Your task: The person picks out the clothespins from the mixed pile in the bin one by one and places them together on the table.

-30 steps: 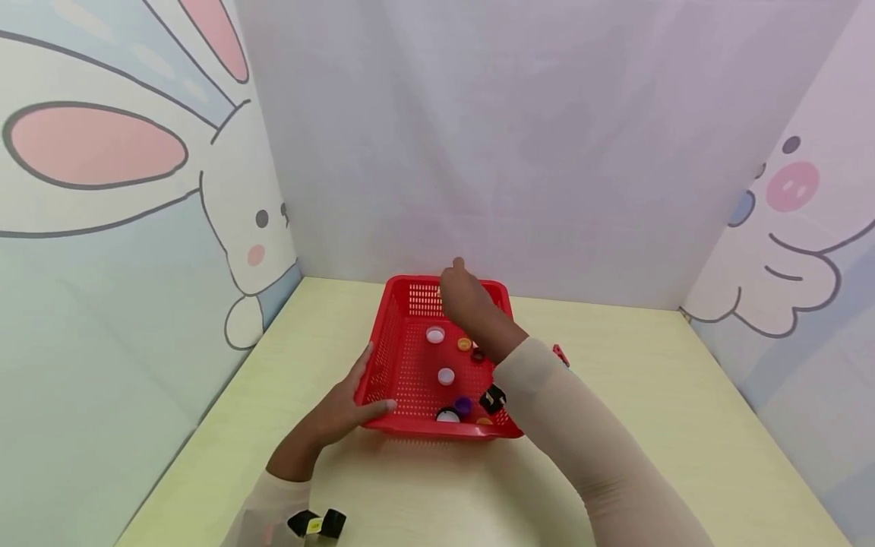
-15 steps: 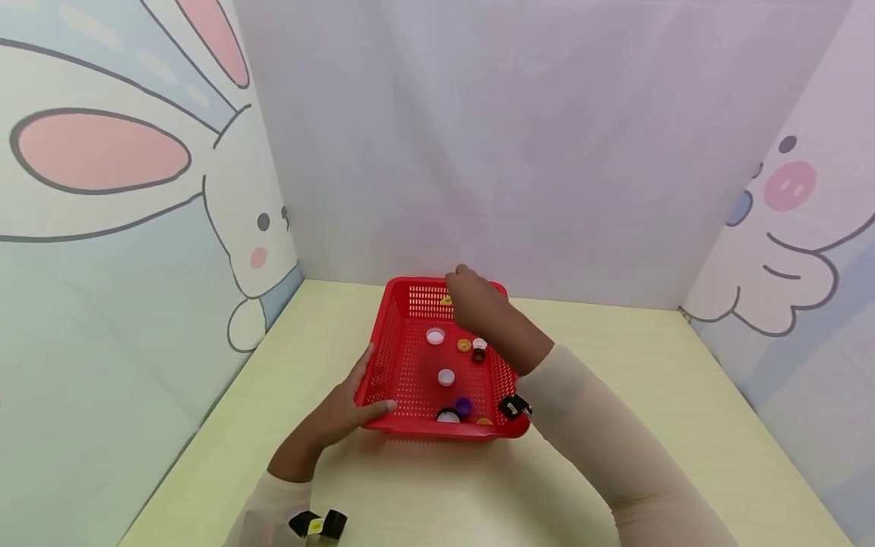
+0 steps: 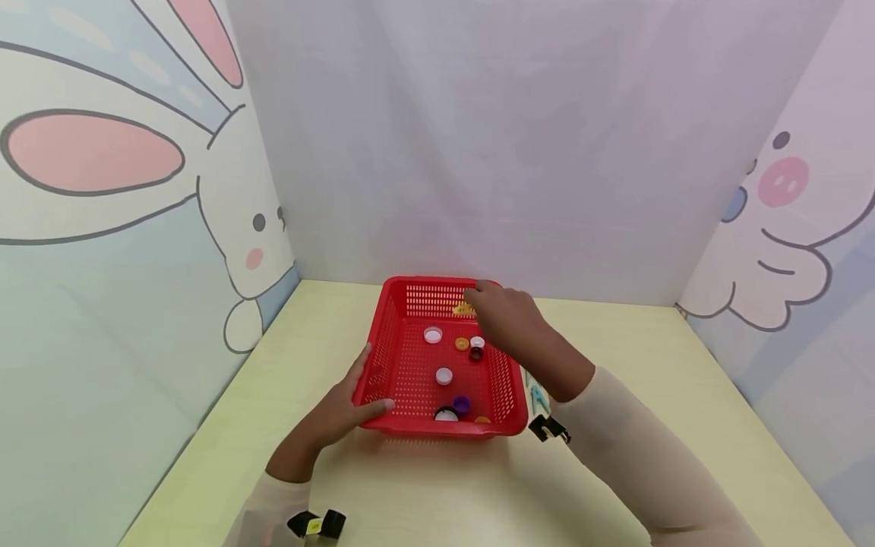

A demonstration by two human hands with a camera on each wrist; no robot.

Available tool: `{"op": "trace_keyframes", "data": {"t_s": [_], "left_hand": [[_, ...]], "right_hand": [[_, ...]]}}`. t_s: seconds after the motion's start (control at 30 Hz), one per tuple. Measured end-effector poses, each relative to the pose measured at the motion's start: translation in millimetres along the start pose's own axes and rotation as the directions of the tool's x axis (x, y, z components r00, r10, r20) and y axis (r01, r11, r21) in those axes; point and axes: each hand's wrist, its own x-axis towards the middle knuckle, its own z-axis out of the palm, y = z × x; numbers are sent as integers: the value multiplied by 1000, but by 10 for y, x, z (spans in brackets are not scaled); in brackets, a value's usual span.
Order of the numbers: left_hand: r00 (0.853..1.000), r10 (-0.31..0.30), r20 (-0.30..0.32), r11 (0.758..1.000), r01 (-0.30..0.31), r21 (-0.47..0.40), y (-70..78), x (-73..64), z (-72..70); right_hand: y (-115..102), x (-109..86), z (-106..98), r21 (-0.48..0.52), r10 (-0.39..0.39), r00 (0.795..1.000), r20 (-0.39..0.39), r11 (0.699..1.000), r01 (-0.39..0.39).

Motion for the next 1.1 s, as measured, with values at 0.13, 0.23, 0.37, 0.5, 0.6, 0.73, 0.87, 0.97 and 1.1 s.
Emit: {"op": "trace_keyframes", "data": {"t_s": [0.13,0.23,0.37,0.5,0.6,0.73,0.87,0.97,1.1], "left_hand": [[1000,10,3,1000,-10,-6,-14,4,1],[1000,11,4,1000,-11,-7,-13,1,1],[1000,18,12,1000,-18,-4,-15,9,-5],[1000,20,15,1000,-20,-4,-21,27,-11],[1000,10,9,1000,-10,-8,-31,35,-9],[1000,4,10,1000,-4,-16,-28,32,-7],[1000,1,12,1000,-1,-8,-20,24,-4],[1000,3,11,1000,-3,0,-21,26,-6],[1000,11,12,1000,-11,-2,-24,28,-10]], "right_hand": [[108,-156,59,-1,1,999,-46,1000,-1],[186,-272,108,3,14,997,-80,1000,-13],[289,-445,183,7,37,990,-134,999,-36],[386,-619,258,32,63,980,-186,998,-58],[451,-729,302,39,55,970,-236,998,-47],[533,-874,342,42,45,957,-287,999,-34],[634,-1028,403,98,92,957,-275,993,-68],[728,-1125,482,137,138,959,-247,985,-107],[842,-1212,610,167,193,961,-197,973,-161]]}}
